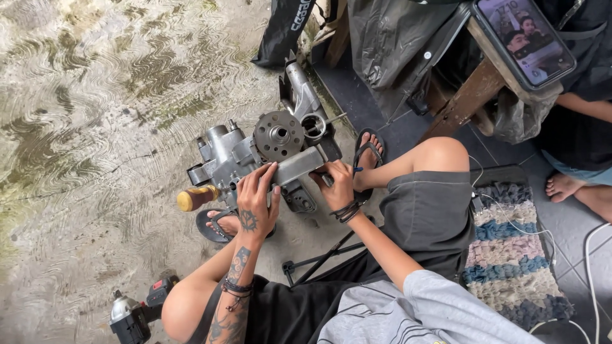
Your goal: Assembling and securing a metal bracket onto a motorcycle engine casing using hand tools.
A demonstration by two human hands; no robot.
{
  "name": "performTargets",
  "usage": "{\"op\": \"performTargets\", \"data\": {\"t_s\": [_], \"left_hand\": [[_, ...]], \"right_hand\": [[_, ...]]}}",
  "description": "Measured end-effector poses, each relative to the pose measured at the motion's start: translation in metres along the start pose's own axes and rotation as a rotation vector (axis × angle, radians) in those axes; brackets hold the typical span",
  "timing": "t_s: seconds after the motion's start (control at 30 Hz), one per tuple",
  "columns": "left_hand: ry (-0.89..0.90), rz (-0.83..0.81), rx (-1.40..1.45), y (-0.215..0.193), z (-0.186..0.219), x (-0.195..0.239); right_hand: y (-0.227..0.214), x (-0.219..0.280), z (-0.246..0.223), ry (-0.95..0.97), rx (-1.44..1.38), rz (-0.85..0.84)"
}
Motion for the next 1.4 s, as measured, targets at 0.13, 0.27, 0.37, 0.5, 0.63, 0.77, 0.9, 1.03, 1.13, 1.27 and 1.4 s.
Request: {"op": "performTargets", "data": {"t_s": [0.13,0.27,0.37,0.5,0.63,0.77,0.9,1.03,1.13,1.27,1.4], "left_hand": [[0.008,0.002,-0.001,0.001,-0.001,0.002],[0.024,0.003,0.048,-0.001,0.0,0.001],[0.056,-0.032,0.107,0.003,-0.008,0.007],[0.045,-0.027,0.171,-0.004,-0.006,0.002],[0.031,-0.075,0.127,-0.002,-0.008,0.001],[0.005,-0.048,0.138,0.009,-0.012,0.003],[-0.002,-0.049,0.164,0.007,-0.012,0.002],[-0.037,-0.048,0.242,0.005,-0.015,0.003],[-0.059,-0.063,0.285,0.006,-0.021,0.001],[-0.08,-0.074,0.306,0.003,-0.02,-0.005],[-0.088,-0.09,0.265,-0.001,-0.016,-0.006]], "right_hand": [[0.017,0.004,-0.028,-0.033,0.009,-0.003],[0.035,0.002,-0.063,-0.121,0.075,-0.017],[0.014,0.0,-0.043,0.046,0.175,0.004],[-0.006,-0.004,0.005,0.042,0.034,-0.091],[0.002,0.004,-0.013,0.041,0.005,-0.177],[0.025,0.011,-0.04,0.085,-0.015,-0.446],[0.017,0.0,-0.065,0.055,-0.074,-0.536],[-0.012,-0.004,-0.021,0.17,-0.018,-0.636],[-0.032,-0.006,0.017,0.267,-0.006,-0.64],[-0.019,0.004,0.046,0.288,-0.09,-0.689],[0.003,0.016,0.035,0.315,-0.223,-0.694]]}}
Point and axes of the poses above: each hand's wrist, its own x-axis away from the middle knuckle, its own y-axis out of the palm, z = x × y, the point moved 4 cm from there along -x, towards the middle knuckle, and after that the axes turned 7 degrees about -z, right-handed, at the moved point
